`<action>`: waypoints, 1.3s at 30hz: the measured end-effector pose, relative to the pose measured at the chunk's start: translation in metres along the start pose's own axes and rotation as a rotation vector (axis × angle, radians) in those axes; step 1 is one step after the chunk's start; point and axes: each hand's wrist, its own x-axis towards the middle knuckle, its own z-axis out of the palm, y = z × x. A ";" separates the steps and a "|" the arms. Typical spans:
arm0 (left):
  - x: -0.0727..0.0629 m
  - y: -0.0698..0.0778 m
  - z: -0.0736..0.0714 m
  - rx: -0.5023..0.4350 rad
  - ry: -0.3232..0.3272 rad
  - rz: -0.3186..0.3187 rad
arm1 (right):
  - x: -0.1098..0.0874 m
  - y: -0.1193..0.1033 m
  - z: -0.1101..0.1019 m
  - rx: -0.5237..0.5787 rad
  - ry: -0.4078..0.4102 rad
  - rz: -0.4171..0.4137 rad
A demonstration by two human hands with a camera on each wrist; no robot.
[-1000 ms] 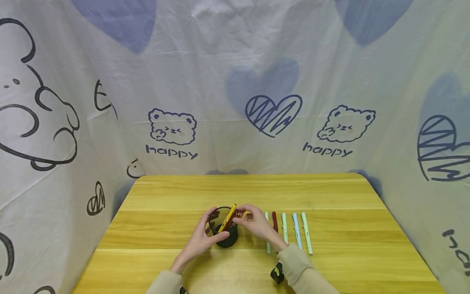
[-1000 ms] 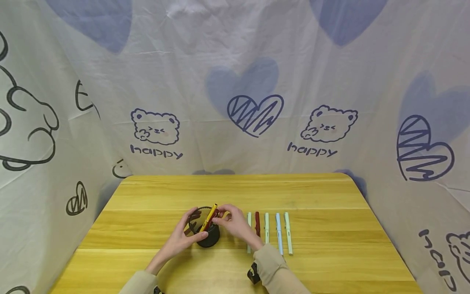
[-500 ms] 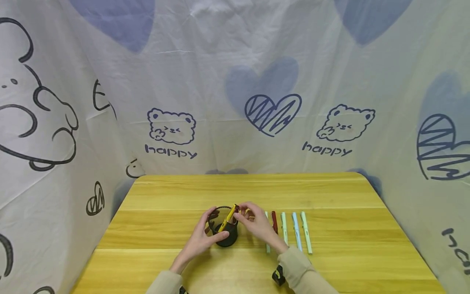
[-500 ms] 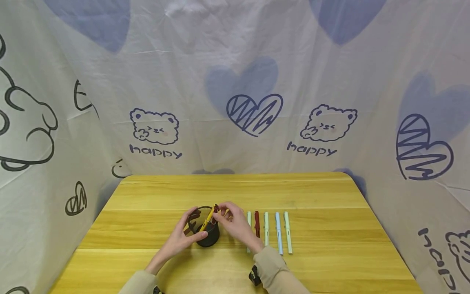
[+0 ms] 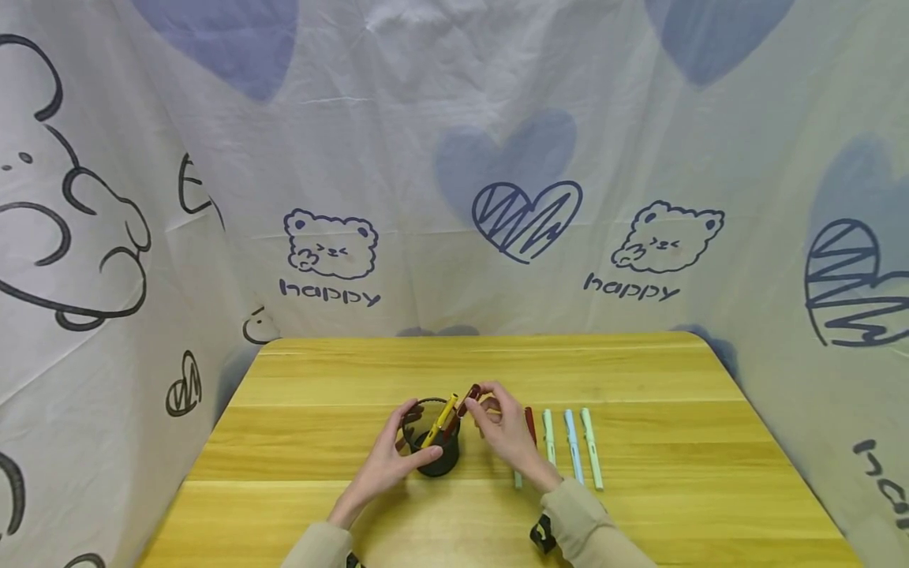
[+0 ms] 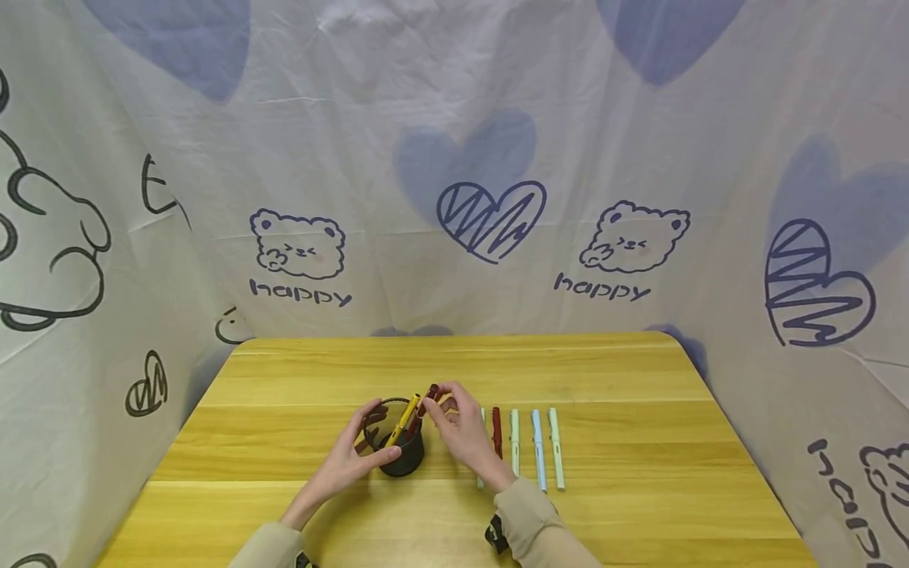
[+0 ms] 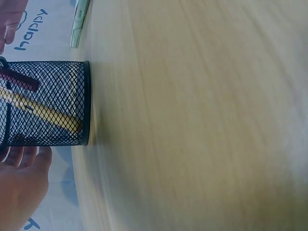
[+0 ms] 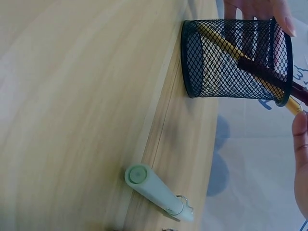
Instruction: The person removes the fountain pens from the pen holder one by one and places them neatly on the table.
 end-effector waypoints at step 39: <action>0.001 -0.001 0.000 -0.002 -0.005 0.019 | -0.009 0.004 -0.030 0.335 0.151 -0.187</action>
